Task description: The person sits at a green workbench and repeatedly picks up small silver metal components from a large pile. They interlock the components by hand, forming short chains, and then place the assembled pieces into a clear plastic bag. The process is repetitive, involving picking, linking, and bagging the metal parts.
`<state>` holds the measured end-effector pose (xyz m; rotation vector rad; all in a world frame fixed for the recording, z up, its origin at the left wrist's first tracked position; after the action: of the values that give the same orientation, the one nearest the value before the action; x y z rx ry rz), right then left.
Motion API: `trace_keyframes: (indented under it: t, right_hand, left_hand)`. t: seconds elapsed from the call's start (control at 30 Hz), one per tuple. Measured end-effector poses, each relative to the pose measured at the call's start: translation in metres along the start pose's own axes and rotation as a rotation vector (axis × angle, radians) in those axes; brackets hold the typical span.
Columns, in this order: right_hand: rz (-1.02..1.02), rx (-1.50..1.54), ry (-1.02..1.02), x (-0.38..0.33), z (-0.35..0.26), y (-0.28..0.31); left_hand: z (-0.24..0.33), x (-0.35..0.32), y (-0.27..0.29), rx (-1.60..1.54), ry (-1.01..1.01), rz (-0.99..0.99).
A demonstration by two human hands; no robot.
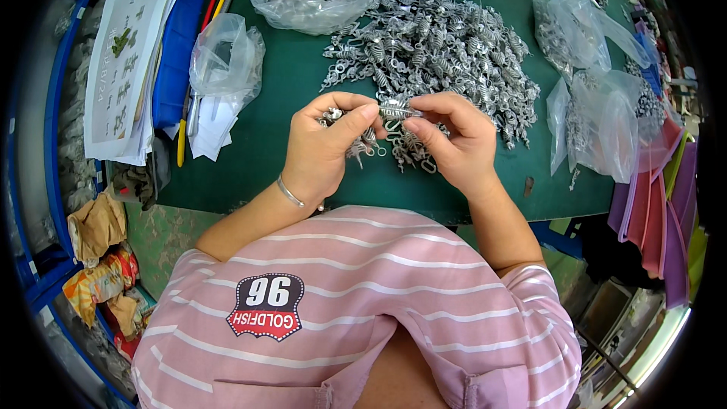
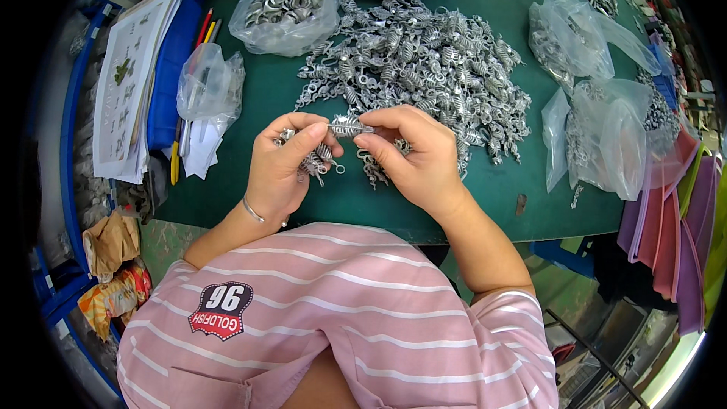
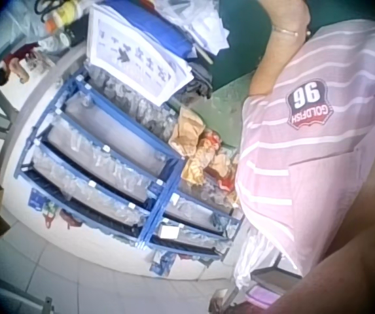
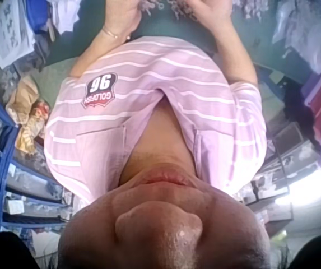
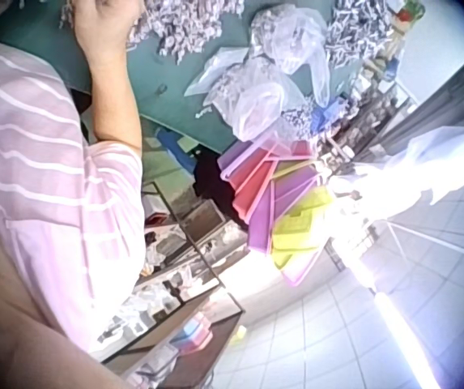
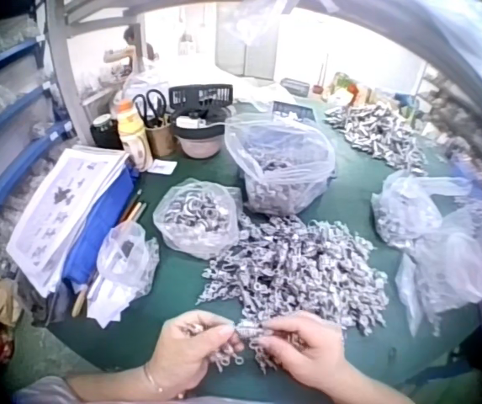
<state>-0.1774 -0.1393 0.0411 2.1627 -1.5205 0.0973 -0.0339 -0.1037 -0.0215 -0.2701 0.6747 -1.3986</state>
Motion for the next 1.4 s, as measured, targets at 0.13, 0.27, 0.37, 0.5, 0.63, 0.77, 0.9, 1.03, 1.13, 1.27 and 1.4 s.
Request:
trace_keyframes:
  t: [0.13, 0.27, 0.37, 0.5, 0.63, 0.77, 0.9, 1.03, 1.13, 1.27, 1.4]
  right_hand:
    - [0.144, 0.013, 0.041, -0.001, -0.005, 0.008]
    - [0.120, 0.140, -0.023, -0.002, 0.001, 0.008]
    - [0.097, 0.293, -0.099, -0.003, 0.011, 0.004]
    - [0.090, 0.371, -0.119, -0.004, 0.013, 0.003]
    - [0.084, 0.370, -0.100, -0.003, 0.011, 0.003]
    - [0.110, 0.103, 0.079, -0.001, -0.009, 0.011]
    - [0.061, -0.285, 0.544, -0.014, -0.067, -0.004]
    - [-0.153, -0.058, 0.536, -0.012, -0.065, -0.027]
    - [0.116, -0.182, 0.387, 0.010, -0.042, -0.004]
    - [-0.031, -0.677, 0.242, 0.033, 0.002, -0.036]
    - [-0.093, -0.961, 0.179, 0.038, 0.007, -0.055]
  left_hand:
    - [-0.004, 0.001, 0.001, 0.005, 0.033, -0.004]
    - [0.000, 0.001, 0.000, 0.039, -0.003, -0.024]
    - [0.002, 0.000, 0.000, 0.056, -0.015, -0.022]
    - [0.003, 0.000, 0.000, 0.061, -0.022, -0.017]
    - [0.004, 0.000, 0.000, 0.075, -0.024, -0.015]
    - [0.002, 0.001, -0.001, 0.062, -0.002, -0.022]
    - [-0.014, 0.004, -0.005, -0.229, 0.195, -0.063]
    - [-0.028, 0.003, -0.001, -0.295, 0.284, -0.110]
    - [-0.029, 0.002, 0.010, -0.267, 0.260, -0.077]
    - [-0.027, 0.006, 0.014, -0.443, 0.231, -0.140]
    - [-0.018, 0.002, 0.003, -0.622, 0.216, -0.349]
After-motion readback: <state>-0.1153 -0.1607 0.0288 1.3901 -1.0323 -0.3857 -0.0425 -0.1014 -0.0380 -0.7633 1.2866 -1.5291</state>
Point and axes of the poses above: each hand's wrist, its own x-axis towards the middle knuckle, its own y-axis out of the back of the hand, z = x × y, the point moved 10 cm from there along x, towards the middle knuckle, and after that the axes turned 2 degrees about -x, right-handed, at the moved point
